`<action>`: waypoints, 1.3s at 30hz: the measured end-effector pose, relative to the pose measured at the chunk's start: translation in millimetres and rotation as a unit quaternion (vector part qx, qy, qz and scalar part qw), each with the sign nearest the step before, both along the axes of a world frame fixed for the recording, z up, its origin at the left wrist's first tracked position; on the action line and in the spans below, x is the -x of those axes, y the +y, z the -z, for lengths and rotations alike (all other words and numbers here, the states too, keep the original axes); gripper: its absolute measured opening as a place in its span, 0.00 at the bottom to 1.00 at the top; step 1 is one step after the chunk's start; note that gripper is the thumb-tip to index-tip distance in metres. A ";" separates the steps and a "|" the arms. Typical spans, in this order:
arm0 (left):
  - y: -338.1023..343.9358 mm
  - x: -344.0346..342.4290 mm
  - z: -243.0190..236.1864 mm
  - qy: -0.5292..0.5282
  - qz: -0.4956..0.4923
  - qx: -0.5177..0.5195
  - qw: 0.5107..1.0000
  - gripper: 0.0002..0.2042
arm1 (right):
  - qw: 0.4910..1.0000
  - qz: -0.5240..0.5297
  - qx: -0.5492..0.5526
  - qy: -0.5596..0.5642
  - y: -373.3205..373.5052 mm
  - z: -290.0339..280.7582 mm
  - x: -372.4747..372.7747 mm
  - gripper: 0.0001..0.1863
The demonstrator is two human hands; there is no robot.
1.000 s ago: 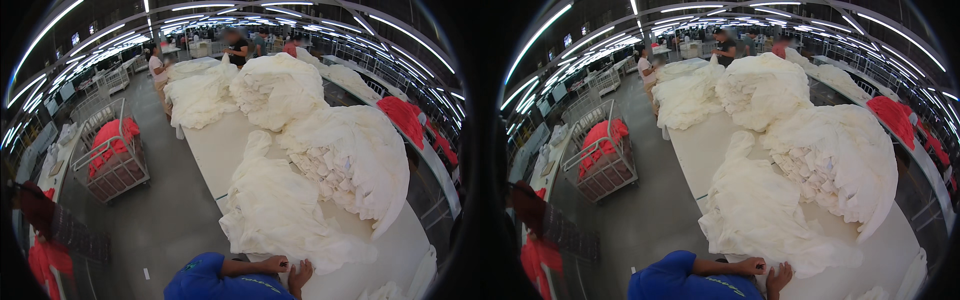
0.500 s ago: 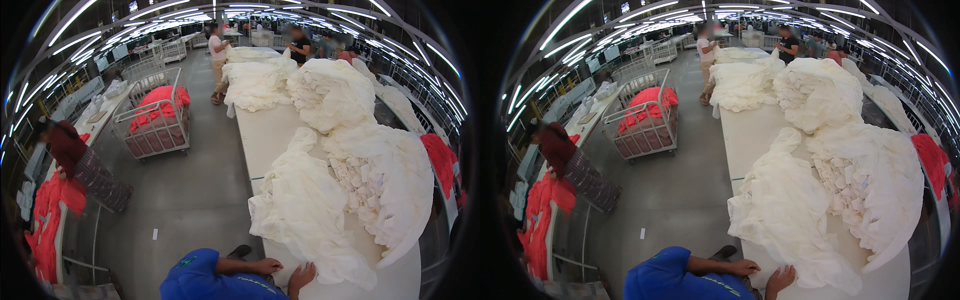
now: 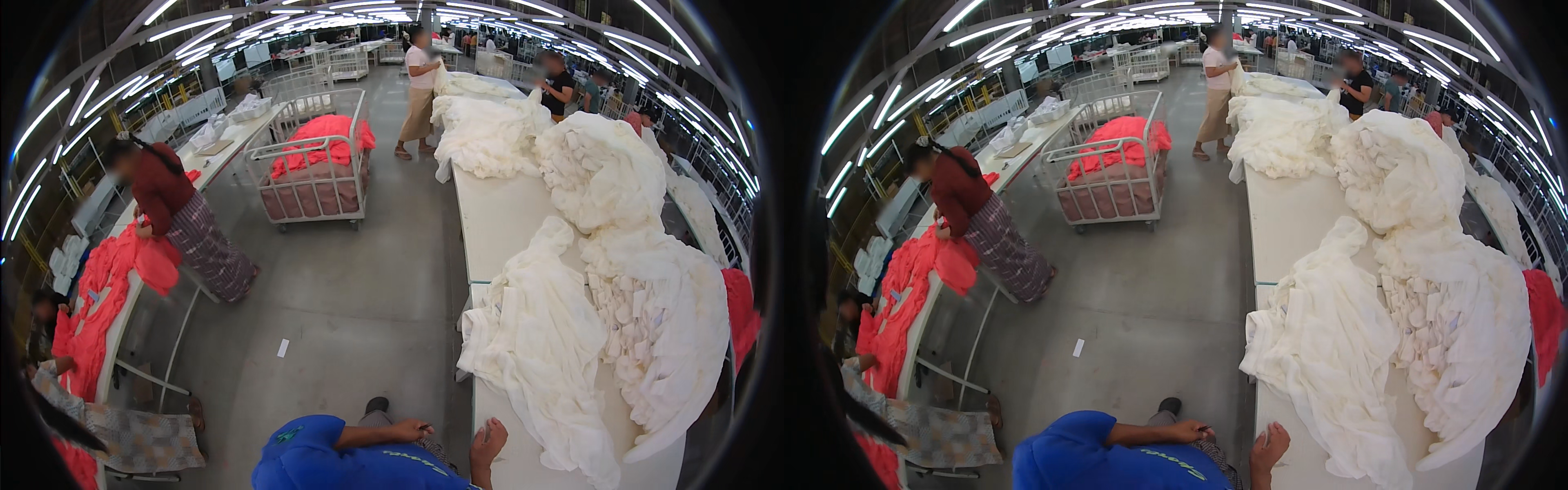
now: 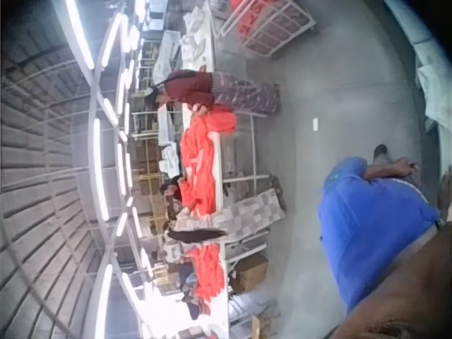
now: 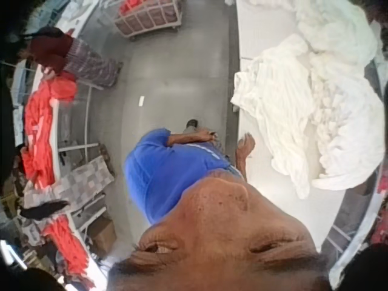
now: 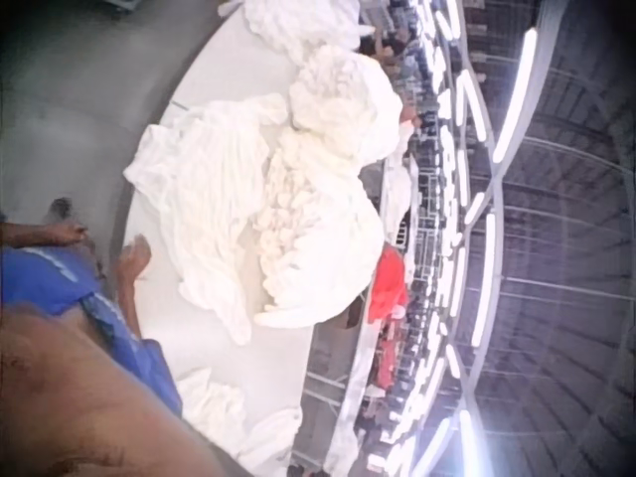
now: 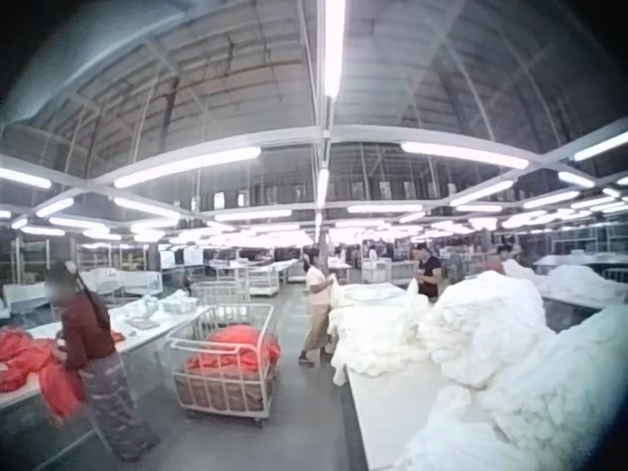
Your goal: The person uses small scissors to trim loose threads from white and pink garments in a factory setting. They handle each item individually, snipping excess fabric and placing the finished pieces into a metal cart.
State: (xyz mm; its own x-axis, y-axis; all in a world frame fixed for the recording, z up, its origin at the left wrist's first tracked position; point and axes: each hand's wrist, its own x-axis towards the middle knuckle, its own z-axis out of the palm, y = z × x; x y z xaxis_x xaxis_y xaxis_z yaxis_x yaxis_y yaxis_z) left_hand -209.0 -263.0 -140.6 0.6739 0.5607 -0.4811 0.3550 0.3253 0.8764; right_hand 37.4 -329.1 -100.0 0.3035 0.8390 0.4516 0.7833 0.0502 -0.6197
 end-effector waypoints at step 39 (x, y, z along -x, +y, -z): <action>306.6 306.2 64.3 0.283 -0.116 -0.104 0.946 0.17 | 0.884 0.335 0.203 -0.256 193.5 15.4 66.3 0.19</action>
